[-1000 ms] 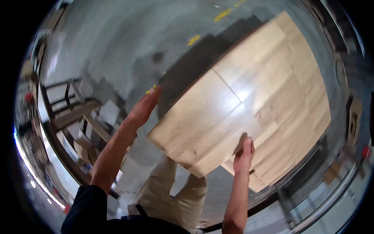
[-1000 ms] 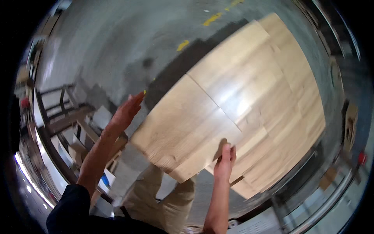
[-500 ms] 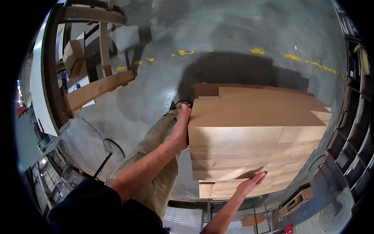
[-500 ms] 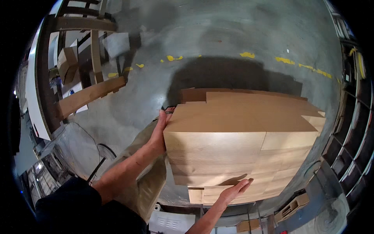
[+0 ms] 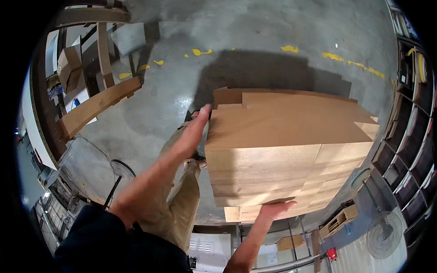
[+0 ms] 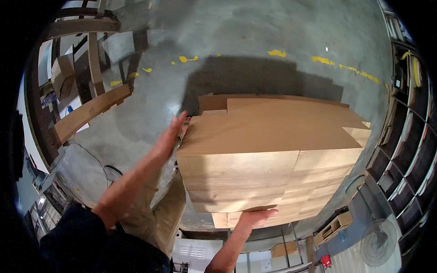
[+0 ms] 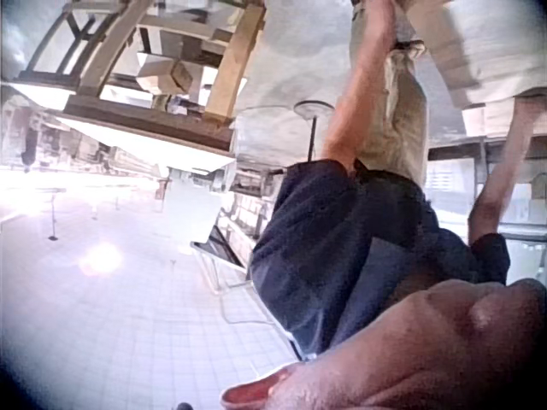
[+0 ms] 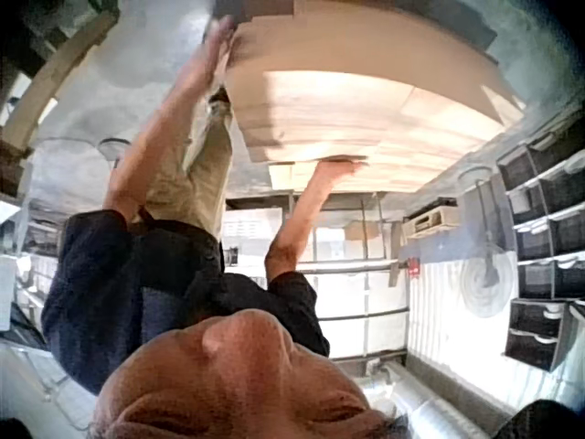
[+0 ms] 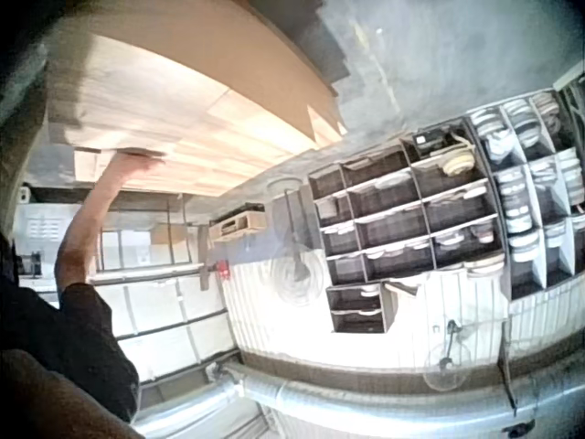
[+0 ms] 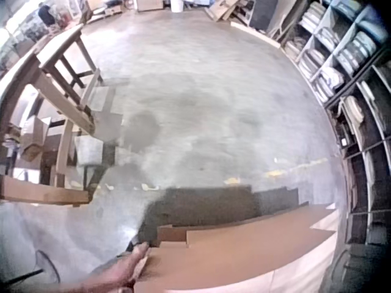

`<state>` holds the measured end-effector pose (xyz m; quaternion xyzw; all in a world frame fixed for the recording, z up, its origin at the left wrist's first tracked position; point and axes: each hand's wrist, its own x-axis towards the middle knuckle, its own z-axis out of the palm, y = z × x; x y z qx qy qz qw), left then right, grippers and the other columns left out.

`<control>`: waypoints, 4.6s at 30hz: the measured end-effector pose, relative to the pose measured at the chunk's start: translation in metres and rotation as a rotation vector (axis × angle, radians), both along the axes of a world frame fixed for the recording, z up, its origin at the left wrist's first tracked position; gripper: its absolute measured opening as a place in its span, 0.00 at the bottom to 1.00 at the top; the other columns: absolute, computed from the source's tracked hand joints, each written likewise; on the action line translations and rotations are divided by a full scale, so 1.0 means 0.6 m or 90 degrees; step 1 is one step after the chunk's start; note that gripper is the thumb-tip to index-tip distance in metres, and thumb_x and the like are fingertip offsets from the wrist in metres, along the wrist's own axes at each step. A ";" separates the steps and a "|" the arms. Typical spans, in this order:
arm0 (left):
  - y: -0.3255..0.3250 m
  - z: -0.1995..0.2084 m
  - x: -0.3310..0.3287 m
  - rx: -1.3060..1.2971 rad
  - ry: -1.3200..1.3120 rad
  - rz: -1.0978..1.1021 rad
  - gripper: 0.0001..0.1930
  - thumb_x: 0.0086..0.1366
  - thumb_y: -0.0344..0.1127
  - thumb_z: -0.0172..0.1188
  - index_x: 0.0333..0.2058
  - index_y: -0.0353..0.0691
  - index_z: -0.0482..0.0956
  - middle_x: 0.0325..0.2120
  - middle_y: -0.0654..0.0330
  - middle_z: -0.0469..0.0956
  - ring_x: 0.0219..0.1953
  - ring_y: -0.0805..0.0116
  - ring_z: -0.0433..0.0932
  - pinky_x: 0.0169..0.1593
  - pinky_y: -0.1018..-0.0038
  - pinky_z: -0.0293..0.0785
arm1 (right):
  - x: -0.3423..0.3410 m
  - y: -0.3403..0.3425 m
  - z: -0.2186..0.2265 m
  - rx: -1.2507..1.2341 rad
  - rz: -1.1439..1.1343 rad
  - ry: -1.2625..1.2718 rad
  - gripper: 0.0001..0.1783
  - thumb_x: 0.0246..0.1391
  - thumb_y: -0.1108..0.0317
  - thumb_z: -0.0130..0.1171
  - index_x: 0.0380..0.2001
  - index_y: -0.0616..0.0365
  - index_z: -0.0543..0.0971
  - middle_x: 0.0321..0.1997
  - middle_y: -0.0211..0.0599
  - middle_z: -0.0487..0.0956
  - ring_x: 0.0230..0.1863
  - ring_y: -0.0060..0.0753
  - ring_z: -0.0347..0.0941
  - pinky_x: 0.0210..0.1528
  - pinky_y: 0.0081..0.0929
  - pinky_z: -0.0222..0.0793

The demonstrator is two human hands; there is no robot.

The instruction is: The person arranges wooden blocks onto a large wood panel to form layout segments, takes smaller wood pieces to a machine workbench to check alignment, and manually stacks the wooden components together.

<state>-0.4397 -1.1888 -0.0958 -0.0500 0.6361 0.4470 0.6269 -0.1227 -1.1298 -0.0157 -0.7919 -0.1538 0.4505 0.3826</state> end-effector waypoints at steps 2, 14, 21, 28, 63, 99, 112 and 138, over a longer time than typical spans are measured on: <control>0.050 0.009 -0.045 0.037 0.005 -0.180 0.45 0.64 0.70 0.33 0.65 0.34 0.48 0.67 0.50 0.45 0.70 0.61 0.40 0.69 0.69 0.36 | 0.003 -0.040 -0.022 0.021 -0.104 0.130 0.42 0.59 0.34 0.35 0.65 0.56 0.55 0.66 0.43 0.59 0.64 0.45 0.57 0.64 0.38 0.54; 0.180 0.015 -0.020 0.131 0.079 -0.807 0.54 0.57 0.78 0.27 0.58 0.26 0.57 0.59 0.42 0.58 0.63 0.48 0.57 0.64 0.60 0.57 | -0.048 -0.157 -0.114 -0.139 -0.186 0.377 0.39 0.59 0.36 0.36 0.63 0.53 0.59 0.66 0.39 0.60 0.65 0.45 0.56 0.66 0.42 0.52; 0.157 -0.013 -0.008 0.167 0.134 -0.737 0.52 0.56 0.79 0.29 0.53 0.28 0.63 0.53 0.43 0.64 0.60 0.48 0.62 0.60 0.61 0.61 | -0.047 -0.162 -0.113 -0.142 -0.197 0.387 0.39 0.59 0.36 0.36 0.63 0.53 0.59 0.66 0.39 0.61 0.64 0.45 0.56 0.66 0.42 0.53; 0.162 -0.021 -0.010 0.206 0.076 -0.736 0.50 0.58 0.77 0.32 0.54 0.26 0.61 0.53 0.41 0.64 0.59 0.50 0.63 0.60 0.63 0.60 | -0.044 -0.168 -0.113 -0.145 -0.202 0.395 0.39 0.59 0.37 0.37 0.63 0.53 0.59 0.66 0.39 0.61 0.64 0.45 0.56 0.66 0.42 0.53; 0.118 0.030 -0.121 0.244 0.064 -0.606 0.54 0.50 0.82 0.36 0.67 0.49 0.48 0.68 0.48 0.39 0.70 0.53 0.35 0.68 0.54 0.35 | -0.012 -0.205 -0.149 -0.159 0.004 0.428 0.38 0.59 0.37 0.38 0.63 0.52 0.59 0.64 0.39 0.63 0.63 0.45 0.58 0.65 0.42 0.55; 0.164 0.071 -0.051 0.141 0.011 -0.687 0.36 0.62 0.61 0.53 0.56 0.35 0.67 0.50 0.55 0.73 0.50 0.67 0.73 0.53 0.71 0.69 | -0.052 -0.168 -0.161 0.045 -0.140 0.559 0.59 0.47 0.20 0.31 0.68 0.58 0.46 0.73 0.40 0.44 0.72 0.43 0.40 0.70 0.39 0.40; 0.203 0.070 -0.052 0.038 -0.045 -0.594 0.32 0.63 0.49 0.57 0.58 0.32 0.62 0.53 0.51 0.71 0.51 0.62 0.75 0.53 0.66 0.74 | -0.052 -0.122 -0.233 0.236 -0.072 0.521 0.54 0.53 0.25 0.17 0.68 0.60 0.40 0.73 0.48 0.41 0.73 0.43 0.31 0.71 0.34 0.28; 0.200 0.087 -0.021 0.074 -0.037 -0.634 0.32 0.65 0.51 0.53 0.59 0.33 0.61 0.53 0.50 0.71 0.52 0.59 0.73 0.54 0.64 0.71 | -0.079 -0.142 -0.214 0.195 -0.006 0.329 0.60 0.42 0.17 0.14 0.67 0.50 0.27 0.73 0.49 0.29 0.73 0.50 0.27 0.71 0.42 0.35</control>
